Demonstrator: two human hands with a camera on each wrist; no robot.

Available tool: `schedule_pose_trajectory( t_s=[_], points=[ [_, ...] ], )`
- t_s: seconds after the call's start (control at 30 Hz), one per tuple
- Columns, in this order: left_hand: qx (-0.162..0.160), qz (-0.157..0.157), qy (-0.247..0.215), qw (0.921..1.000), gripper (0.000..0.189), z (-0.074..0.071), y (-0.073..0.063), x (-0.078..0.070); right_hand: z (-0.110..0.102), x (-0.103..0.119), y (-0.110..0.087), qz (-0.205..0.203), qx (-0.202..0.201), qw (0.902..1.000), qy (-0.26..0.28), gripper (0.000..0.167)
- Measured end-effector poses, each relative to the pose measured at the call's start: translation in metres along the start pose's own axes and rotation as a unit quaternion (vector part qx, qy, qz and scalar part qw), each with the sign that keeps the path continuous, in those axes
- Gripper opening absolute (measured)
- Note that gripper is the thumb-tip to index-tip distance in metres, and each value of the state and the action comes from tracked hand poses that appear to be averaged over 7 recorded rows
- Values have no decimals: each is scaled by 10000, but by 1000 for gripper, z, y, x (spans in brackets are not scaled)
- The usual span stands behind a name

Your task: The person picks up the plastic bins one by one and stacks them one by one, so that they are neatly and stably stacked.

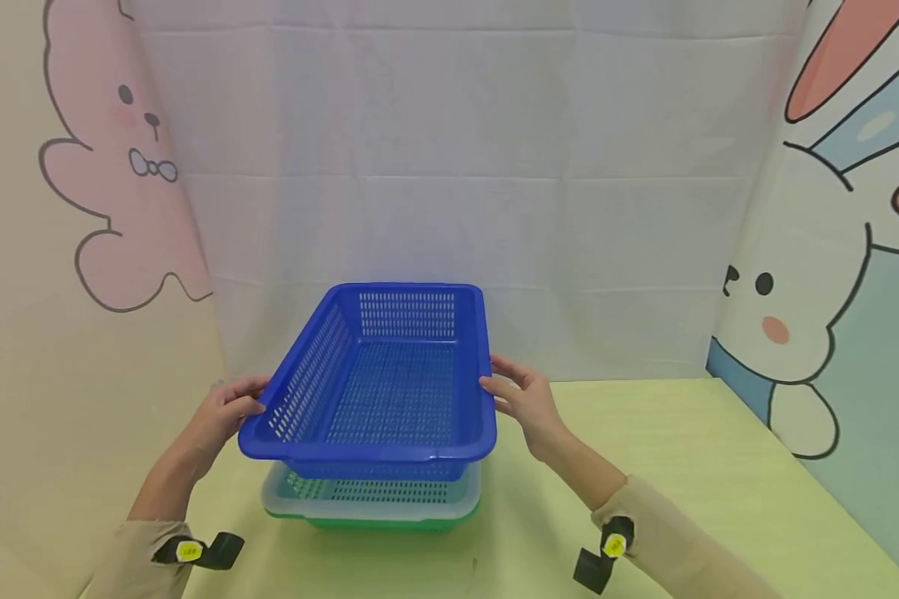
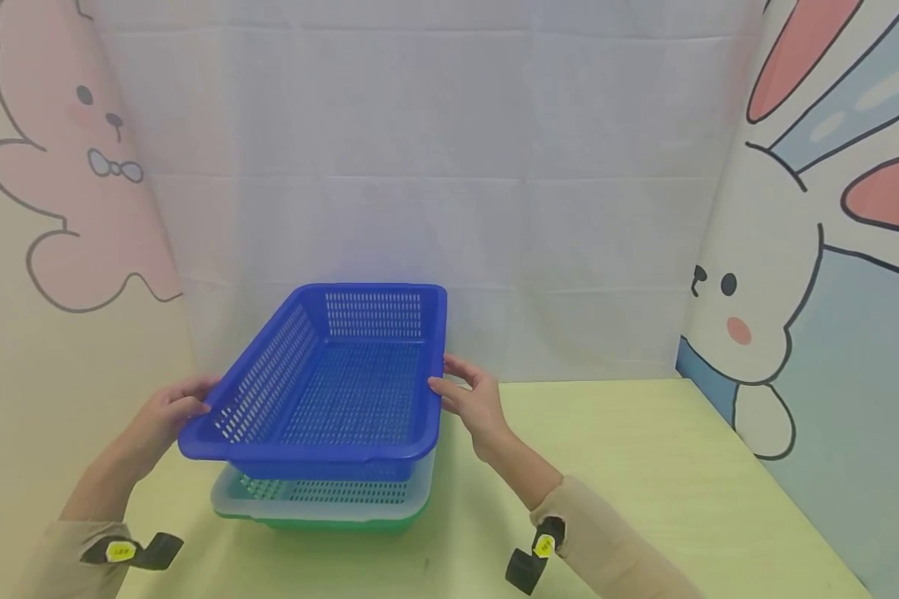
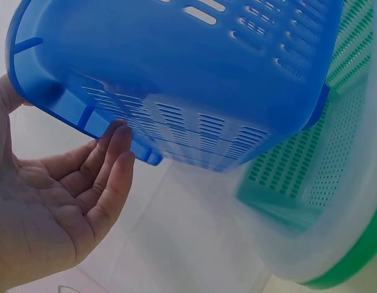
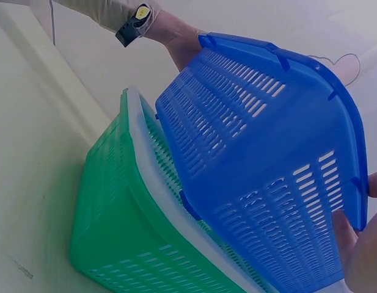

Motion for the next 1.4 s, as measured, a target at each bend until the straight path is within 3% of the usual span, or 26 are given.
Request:
schedule_pose_trajectory(
  t_s=[0.33,0.7,1.4],
  points=[
    [-86,-330,38,9994,44,3,-3,19,2,-19,-3,192,-207,9996,56,42],
    [182,-461,3,9988,46,8,-3,33,0,-36,-5,167,-186,9997,42,44],
    [326,-940,206,9948,48,11,-2,56,4,-58,-10,130,-83,9999,9,46]
  ],
)
Point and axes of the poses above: each hand's wrist, its own y-axis towards the middle knuckle, its own z-axis out of the palm, x = y × z, the point moved 6 cm from there along y, towards the middle knuckle, and after that the axes turned 3 degrees about y, right-handed, at the moved point
